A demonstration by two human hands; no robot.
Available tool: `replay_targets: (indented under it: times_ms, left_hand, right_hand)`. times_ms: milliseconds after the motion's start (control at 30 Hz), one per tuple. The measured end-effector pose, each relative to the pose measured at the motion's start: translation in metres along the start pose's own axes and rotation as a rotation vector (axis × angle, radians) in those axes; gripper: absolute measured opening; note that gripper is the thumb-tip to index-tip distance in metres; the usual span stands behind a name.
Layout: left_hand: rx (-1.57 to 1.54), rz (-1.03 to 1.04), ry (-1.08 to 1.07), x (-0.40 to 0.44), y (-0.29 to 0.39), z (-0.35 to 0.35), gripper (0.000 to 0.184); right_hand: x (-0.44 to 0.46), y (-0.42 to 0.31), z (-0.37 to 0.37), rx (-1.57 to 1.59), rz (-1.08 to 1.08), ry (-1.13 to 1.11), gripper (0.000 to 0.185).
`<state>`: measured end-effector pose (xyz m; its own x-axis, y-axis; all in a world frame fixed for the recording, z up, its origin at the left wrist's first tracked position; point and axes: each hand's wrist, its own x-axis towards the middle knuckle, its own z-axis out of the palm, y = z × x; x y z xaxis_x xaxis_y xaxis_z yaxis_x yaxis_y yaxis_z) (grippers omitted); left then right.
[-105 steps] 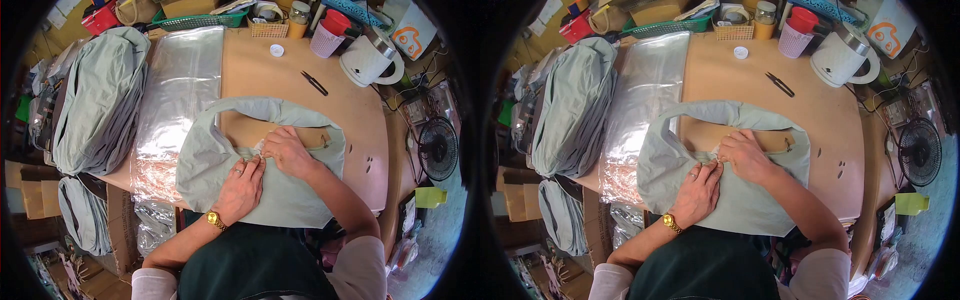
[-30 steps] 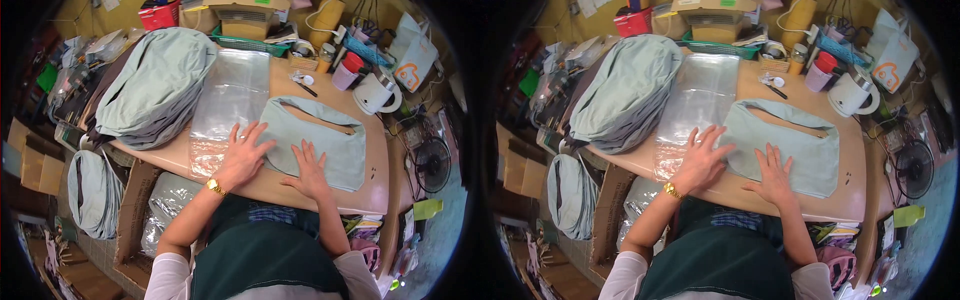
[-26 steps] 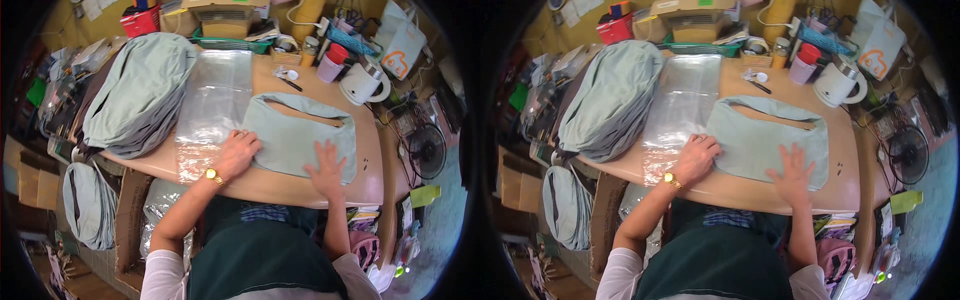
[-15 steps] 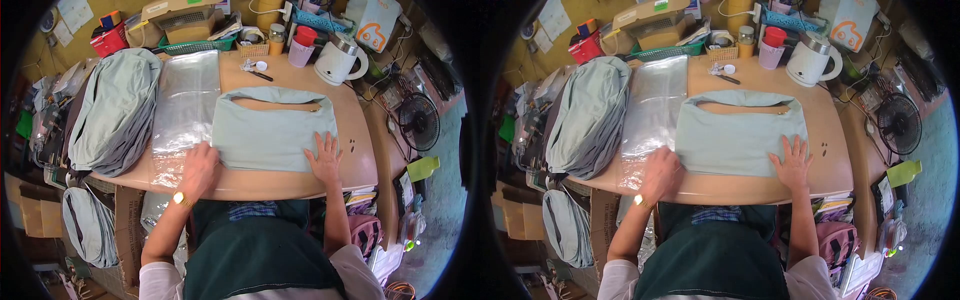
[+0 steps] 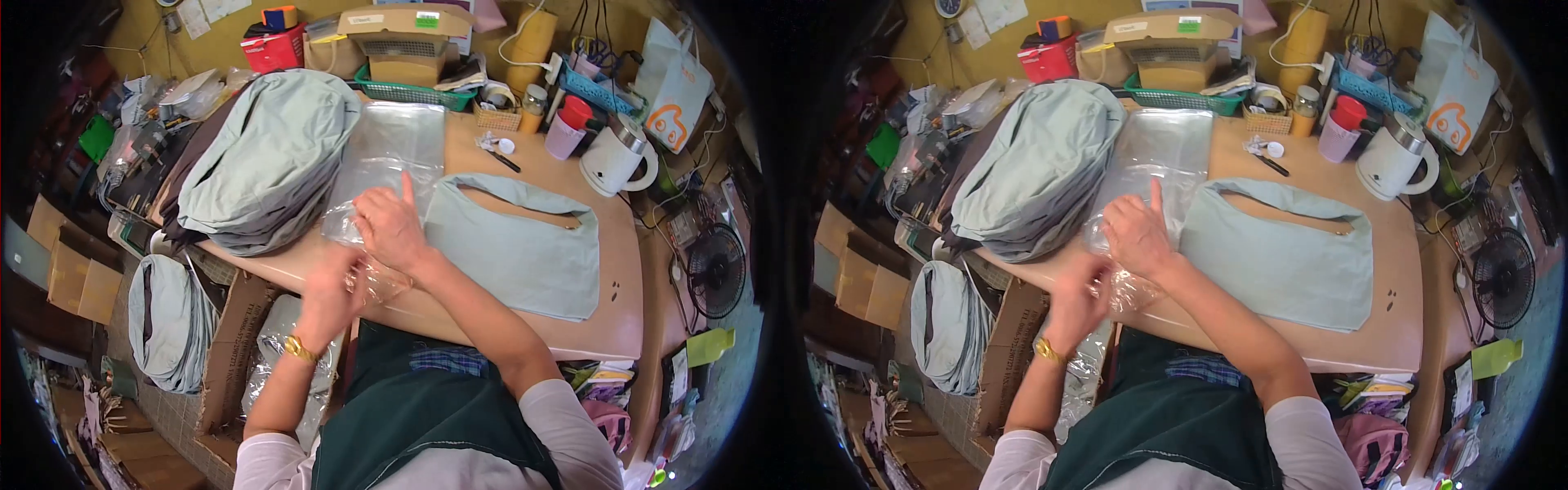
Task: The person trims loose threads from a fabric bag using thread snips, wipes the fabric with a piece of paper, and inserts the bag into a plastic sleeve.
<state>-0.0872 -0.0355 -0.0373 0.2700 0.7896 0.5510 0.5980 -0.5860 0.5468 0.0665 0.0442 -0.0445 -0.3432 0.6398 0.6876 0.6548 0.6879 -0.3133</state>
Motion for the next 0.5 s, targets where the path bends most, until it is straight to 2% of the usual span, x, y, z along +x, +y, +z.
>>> replay_targets:
  times_ms: [33, 167, 267, 300, 367, 400, 433, 467, 500]
  left_hand:
    - [-0.078, -0.028, -0.171, -0.004, -0.002, 0.009, 0.030]
    - [-0.123, -0.167, -0.041, 0.013, -0.041, 0.058, 0.028]
    - [0.169, 0.000, -0.003, 0.026, -0.079, 0.069, 0.039]
    - [0.314, 0.002, -0.127, 0.021, -0.105, 0.069, 0.047]
    - [0.359, -0.156, -0.141, 0.031, -0.098, 0.066, 0.067]
    - [0.359, -0.155, -0.139, 0.036, -0.088, 0.059, 0.067]
    - [0.266, -0.188, -0.049, 0.040, -0.081, 0.053, 0.070]
    - [0.172, -0.222, 0.039, 0.041, -0.079, 0.050, 0.074]
    - [0.162, -0.146, 0.128, 0.044, -0.087, 0.057, 0.086]
  right_hand:
    - [0.009, -0.004, -0.009, 0.055, 0.051, 0.017, 0.010]
    - [0.018, -0.013, -0.026, 0.095, -0.031, 0.038, 0.010]
    - [-0.001, -0.034, -0.034, 0.089, -0.147, 0.066, 0.017]
    - [-0.012, -0.044, -0.037, 0.105, -0.151, 0.055, 0.020]
    - [-0.045, -0.062, -0.045, 0.240, -0.146, -0.093, 0.019]
    - [-0.065, -0.059, -0.040, 0.280, -0.232, -0.206, 0.022]
    - [-0.081, -0.063, -0.038, 0.302, -0.247, -0.361, 0.021]
    - [-0.094, -0.065, -0.029, 0.303, -0.247, -0.362, 0.021]
    - [-0.105, -0.067, -0.017, 0.379, -0.181, -0.400, 0.019]
